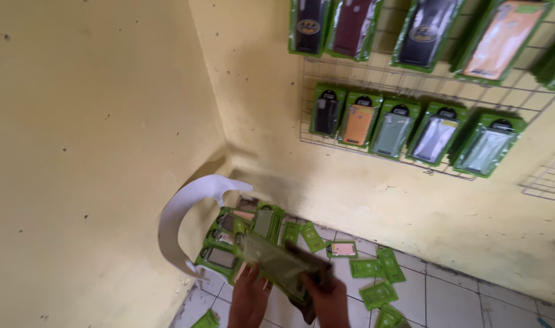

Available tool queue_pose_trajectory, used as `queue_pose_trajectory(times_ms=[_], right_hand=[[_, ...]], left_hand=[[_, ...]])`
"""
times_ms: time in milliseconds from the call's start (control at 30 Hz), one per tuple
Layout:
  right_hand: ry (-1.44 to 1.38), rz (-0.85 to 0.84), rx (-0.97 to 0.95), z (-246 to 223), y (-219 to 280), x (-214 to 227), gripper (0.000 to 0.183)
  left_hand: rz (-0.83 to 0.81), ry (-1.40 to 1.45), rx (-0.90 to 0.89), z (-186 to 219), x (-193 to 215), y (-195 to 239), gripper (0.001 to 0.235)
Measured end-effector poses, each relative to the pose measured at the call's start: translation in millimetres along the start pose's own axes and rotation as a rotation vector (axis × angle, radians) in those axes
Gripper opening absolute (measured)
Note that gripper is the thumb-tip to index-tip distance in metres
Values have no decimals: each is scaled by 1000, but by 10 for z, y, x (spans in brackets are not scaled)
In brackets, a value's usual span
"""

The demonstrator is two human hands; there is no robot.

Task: The person picks up packaged phone cases from a white plastic chair and hangs them on a wall-mounted wire display rack. They repeatedly wipe the packages with a brown cloth before placing them on the rack.

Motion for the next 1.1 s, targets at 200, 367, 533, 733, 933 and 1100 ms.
queue_pose_trajectory(times_ms=[200,367,533,733,933,1100], right_hand=[[-18,-12,-254,450,-60,-171,32],[270,-383,-320,1085,-209,-347,36],[80,-454,-579,1860,-429,-517,45],[-46,-444,-630,2503,-927,-1120,40],[593,-532,-538,3585,-1490,-1858,39],[852,-687,-422,4467,-1612,-2504,44]], left_hand=[[130,38,-260,209,493,85,38],[330,7,-359,596,1030,-12,37],[410,-70,-396,866,1717,-151,41],[616,-356,-181,1007,2432,-589,46],[653,-497,31,1315,2791,-1075,46],[760,-529,182,1645,2880,-1150,45]])
Point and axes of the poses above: each hand's wrist, its own y-axis away from the middle knuckle, its own x-axis out of the back of the hand, z = x × y, the point moved 7 cm from there along -y, towards the middle knuckle, and after that the axes turned 11 degrees about x, right-handed, at the moved point
